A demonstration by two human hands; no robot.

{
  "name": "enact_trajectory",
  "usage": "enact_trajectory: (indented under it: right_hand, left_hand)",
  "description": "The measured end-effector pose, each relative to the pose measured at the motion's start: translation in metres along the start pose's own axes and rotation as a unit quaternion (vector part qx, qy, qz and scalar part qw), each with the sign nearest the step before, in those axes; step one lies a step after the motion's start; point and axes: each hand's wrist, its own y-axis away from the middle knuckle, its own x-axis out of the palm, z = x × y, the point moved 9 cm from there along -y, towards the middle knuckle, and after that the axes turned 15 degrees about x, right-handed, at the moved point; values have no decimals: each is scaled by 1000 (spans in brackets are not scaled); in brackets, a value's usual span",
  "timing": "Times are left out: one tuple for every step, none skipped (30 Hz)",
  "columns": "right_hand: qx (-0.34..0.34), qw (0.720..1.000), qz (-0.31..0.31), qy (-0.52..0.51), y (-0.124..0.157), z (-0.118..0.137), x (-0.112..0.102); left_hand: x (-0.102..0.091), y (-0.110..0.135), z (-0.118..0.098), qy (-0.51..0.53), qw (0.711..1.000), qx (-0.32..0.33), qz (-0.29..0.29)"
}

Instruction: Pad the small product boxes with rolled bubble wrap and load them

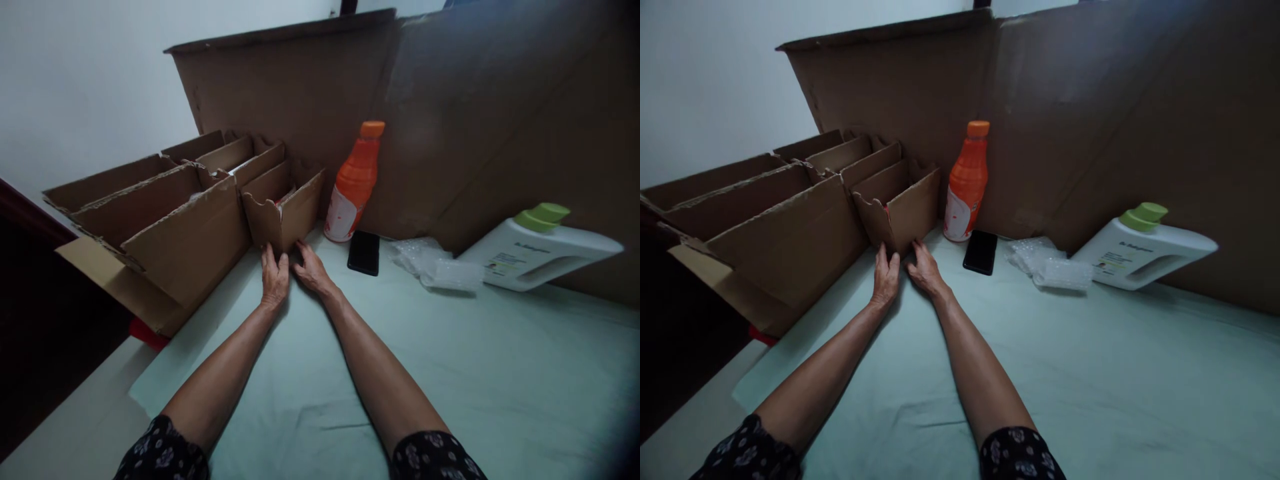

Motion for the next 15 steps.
enact_trajectory:
  right_hand:
    - [1, 1000, 0, 7, 0, 0, 0]
    - [3, 1000, 1, 16, -1, 0, 0]
    - [5, 1000, 1, 25, -1, 0, 1]
    - [7, 999, 2, 34, -1, 1, 2]
    - [9, 999, 3, 45, 0, 2, 2]
    - [11, 998, 5, 56, 1, 4, 3]
    - [13, 998, 7, 69, 4, 7, 3]
    - [15, 996, 9, 82, 8, 11, 3]
    - [14, 995, 11, 95, 14, 16, 2]
    - [11, 994, 14, 109, 21, 22, 2]
    - [6, 992, 18, 122, 30, 28, 1]
    - [0, 990, 21, 136, 41, 35, 0]
    - [-8, 988, 24, 150, 55, 41, -2]
    - [-14, 986, 26, 163, 70, 47, -3]
    - [-19, 984, 28, 177, 87, 51, -6]
  left_hand:
    - [0, 0, 0, -2, 1000, 1, 0]
    - [1, 0, 0, -5, 1000, 1, 0]
    - [1, -1, 1, -7, 1000, 2, 0]
    - [1, -1, 1, -11, 1000, 2, -1]
    - [1, -1, 1, -14, 1000, 2, -3]
    - [0, -1, 1, -19, 1000, 2, -5]
    - [0, -2, 1, -24, 1000, 2, -8]
    - [-1, -2, 0, -30, 1000, 3, -11]
    - [-1, -3, 0, -36, 999, 4, -13]
    - [-2, -5, -1, -42, 999, 5, -16]
    - [-4, -7, -2, -49, 999, 5, -17]
    - [-5, -9, -4, -55, 998, 6, -18]
    - [-8, -10, -6, -61, 998, 6, -18]
    - [-10, -11, -10, -67, 998, 6, -17]
    - [-13, -10, -15, -72, 997, 6, -15]
